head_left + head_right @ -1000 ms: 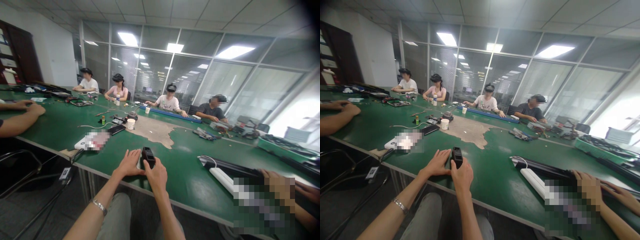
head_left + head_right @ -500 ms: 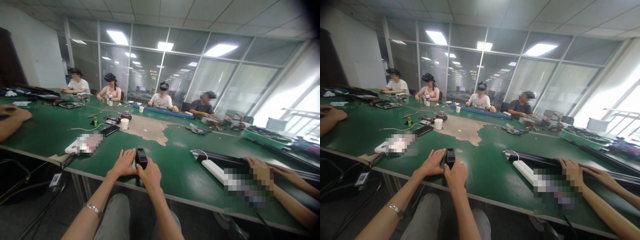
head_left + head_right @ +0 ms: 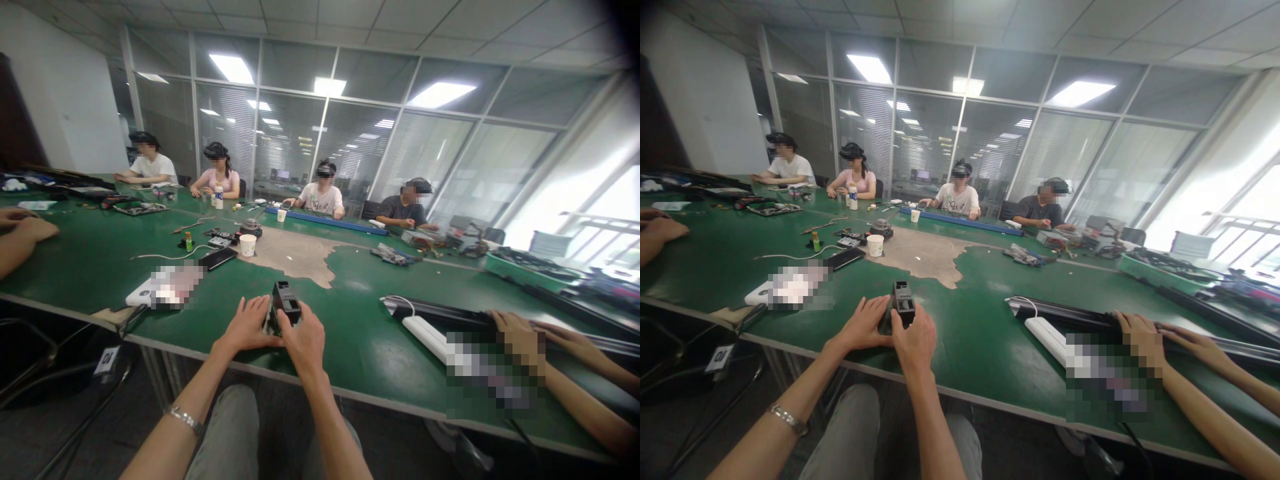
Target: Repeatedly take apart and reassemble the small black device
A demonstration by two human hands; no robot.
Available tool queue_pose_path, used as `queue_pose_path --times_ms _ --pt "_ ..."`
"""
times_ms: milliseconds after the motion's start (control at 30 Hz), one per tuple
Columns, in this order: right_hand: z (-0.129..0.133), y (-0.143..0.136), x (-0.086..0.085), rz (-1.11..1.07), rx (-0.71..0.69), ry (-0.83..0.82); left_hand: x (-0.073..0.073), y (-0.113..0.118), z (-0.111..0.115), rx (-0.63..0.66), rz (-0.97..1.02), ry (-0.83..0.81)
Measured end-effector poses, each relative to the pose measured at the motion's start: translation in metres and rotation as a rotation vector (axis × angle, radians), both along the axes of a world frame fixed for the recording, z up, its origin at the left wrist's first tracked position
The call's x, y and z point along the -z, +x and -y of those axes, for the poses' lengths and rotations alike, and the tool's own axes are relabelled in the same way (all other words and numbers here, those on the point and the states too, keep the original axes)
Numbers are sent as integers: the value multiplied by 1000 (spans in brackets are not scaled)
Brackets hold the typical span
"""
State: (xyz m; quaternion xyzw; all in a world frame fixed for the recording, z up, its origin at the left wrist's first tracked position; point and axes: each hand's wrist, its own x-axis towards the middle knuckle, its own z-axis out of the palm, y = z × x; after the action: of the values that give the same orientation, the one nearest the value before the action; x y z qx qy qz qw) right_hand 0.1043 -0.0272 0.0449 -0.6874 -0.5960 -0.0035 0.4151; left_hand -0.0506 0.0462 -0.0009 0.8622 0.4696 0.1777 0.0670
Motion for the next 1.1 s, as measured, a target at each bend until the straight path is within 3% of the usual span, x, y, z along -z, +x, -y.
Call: queue_pose_path --times_ms 133,333,733,1100 --pt "0 25 -3 -76 43 44 -2 1 2 -4 12 -4" --pt "-5 56 18 -59 107 12 -4 1 3 -5 9 -15" --pt "-7 73 49 15 130 -73 -5 0 5 -9 4 -32" --pt "-6 79 53 2 73 -28 -5 1 4 -8 8 -27"
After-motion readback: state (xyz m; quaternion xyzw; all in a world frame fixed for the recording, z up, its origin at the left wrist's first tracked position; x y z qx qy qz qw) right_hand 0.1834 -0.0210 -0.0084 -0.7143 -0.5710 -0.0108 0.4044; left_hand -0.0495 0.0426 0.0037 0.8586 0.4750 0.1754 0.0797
